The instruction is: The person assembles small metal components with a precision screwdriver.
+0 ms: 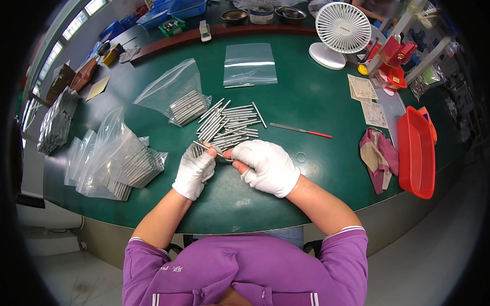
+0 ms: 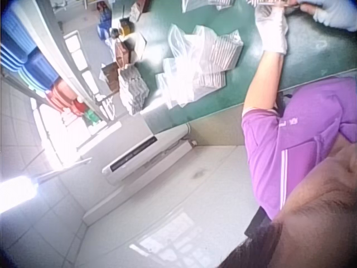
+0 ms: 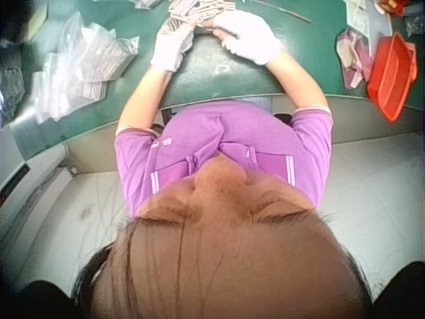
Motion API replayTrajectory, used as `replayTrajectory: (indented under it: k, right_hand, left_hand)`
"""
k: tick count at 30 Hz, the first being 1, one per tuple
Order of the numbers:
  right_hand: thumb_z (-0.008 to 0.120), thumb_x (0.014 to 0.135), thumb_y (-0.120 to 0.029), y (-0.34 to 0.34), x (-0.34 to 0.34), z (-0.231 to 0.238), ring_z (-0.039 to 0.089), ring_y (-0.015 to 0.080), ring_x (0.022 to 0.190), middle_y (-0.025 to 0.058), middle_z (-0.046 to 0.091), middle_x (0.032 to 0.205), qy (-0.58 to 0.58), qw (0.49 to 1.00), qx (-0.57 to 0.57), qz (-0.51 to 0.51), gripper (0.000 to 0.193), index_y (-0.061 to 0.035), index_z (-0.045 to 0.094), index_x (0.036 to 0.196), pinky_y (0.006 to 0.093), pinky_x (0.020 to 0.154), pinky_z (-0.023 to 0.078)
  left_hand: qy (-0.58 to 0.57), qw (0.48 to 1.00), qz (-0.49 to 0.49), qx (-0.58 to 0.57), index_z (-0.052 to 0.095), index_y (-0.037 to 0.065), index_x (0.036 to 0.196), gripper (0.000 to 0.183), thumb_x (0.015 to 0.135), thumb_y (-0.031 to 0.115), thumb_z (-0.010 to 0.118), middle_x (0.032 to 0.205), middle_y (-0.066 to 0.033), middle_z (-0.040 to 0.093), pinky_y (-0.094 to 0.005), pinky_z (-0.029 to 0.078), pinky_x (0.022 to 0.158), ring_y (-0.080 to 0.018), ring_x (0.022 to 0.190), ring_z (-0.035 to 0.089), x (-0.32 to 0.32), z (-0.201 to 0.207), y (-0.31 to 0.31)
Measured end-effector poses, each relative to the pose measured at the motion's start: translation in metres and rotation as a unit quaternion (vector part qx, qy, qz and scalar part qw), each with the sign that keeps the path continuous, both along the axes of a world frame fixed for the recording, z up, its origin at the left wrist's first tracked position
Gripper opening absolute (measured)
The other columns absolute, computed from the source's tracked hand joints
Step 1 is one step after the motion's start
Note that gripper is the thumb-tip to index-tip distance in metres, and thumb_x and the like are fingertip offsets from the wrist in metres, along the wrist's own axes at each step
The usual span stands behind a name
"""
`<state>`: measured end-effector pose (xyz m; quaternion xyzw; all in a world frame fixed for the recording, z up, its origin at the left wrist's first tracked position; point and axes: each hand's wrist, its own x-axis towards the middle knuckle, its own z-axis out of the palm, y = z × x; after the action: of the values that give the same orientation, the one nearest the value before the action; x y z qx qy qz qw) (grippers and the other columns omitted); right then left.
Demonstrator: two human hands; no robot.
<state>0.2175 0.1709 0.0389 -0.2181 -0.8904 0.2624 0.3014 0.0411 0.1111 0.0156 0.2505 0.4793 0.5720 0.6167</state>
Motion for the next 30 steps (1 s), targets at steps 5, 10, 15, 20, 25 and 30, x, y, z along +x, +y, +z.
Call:
replayTrajectory:
  k: [5,10,15,20,25,30]
  right_hand:
    - [0.056,0.072,-0.006,-0.002,-0.001,0.000,0.058,0.0263,0.072,0.0092,0.059,0.077,0.011,0.999,-0.049,-0.017,0.019,-0.0062,0.060,0.091,0.0322,0.064,0.047]
    - [0.057,0.070,-0.006,0.001,-0.002,-0.001,0.057,0.0254,0.070,0.0078,0.059,0.077,0.003,0.999,0.045,-0.010,0.021,-0.0074,0.060,0.091,0.0322,0.061,0.046]
    - [0.060,0.066,-0.006,0.003,-0.002,0.004,0.056,0.0236,0.064,0.0058,0.059,0.076,-0.039,0.990,0.134,0.018,0.025,-0.0094,0.060,0.090,0.0317,0.055,0.044]
    - [0.060,0.066,-0.006,0.001,-0.003,0.004,0.056,0.0237,0.063,0.0060,0.059,0.076,-0.033,0.989,0.144,0.020,0.024,-0.0092,0.060,0.090,0.0318,0.055,0.044]
    - [0.058,0.069,-0.001,0.011,0.003,0.005,0.056,0.0240,0.064,0.0075,0.059,0.076,0.042,0.989,0.135,-0.053,0.024,-0.0082,0.059,0.092,0.0320,0.059,0.046]
    - [0.058,0.076,-0.014,0.050,0.035,0.004,0.058,0.0280,0.076,0.0099,0.059,0.085,0.008,0.947,0.130,-0.294,0.024,-0.0090,0.056,0.099,0.0345,0.066,0.047]
  left_hand:
    - [-0.021,1.000,0.001,0.001,0.049,0.009,0.084,0.015,0.079,0.013,0.062,0.056,0.0057,0.040,-0.0192,0.019,0.035,-0.0022,0.039,0.029,0.000,0.000,0.000]
    - [-0.020,1.000,0.018,-0.005,0.049,0.009,0.085,0.016,0.078,0.013,0.063,0.056,0.0059,0.040,-0.0189,0.019,0.035,-0.0021,0.039,0.029,0.002,0.001,0.000]
    - [-0.012,0.999,0.039,-0.006,0.048,0.010,0.085,0.016,0.079,0.012,0.063,0.056,0.0060,0.041,-0.0190,0.019,0.035,-0.0020,0.039,0.029,0.002,0.003,0.000]
    - [-0.031,0.998,0.042,0.018,0.046,0.010,0.088,0.021,0.078,0.015,0.064,0.074,-0.0015,0.056,-0.0181,0.020,0.034,-0.0027,0.039,0.030,-0.001,-0.001,0.000]
    - [-0.039,0.998,0.052,0.013,0.048,0.011,0.085,0.017,0.078,0.011,0.063,0.072,-0.0005,0.058,-0.0182,0.021,0.034,-0.0018,0.040,0.031,-0.001,-0.001,0.000]
    - [-0.073,0.997,0.021,0.006,0.053,0.007,0.090,0.016,0.077,0.007,0.062,0.070,-0.0003,0.056,-0.0179,0.023,0.035,-0.0025,0.040,0.032,-0.001,0.001,0.001]
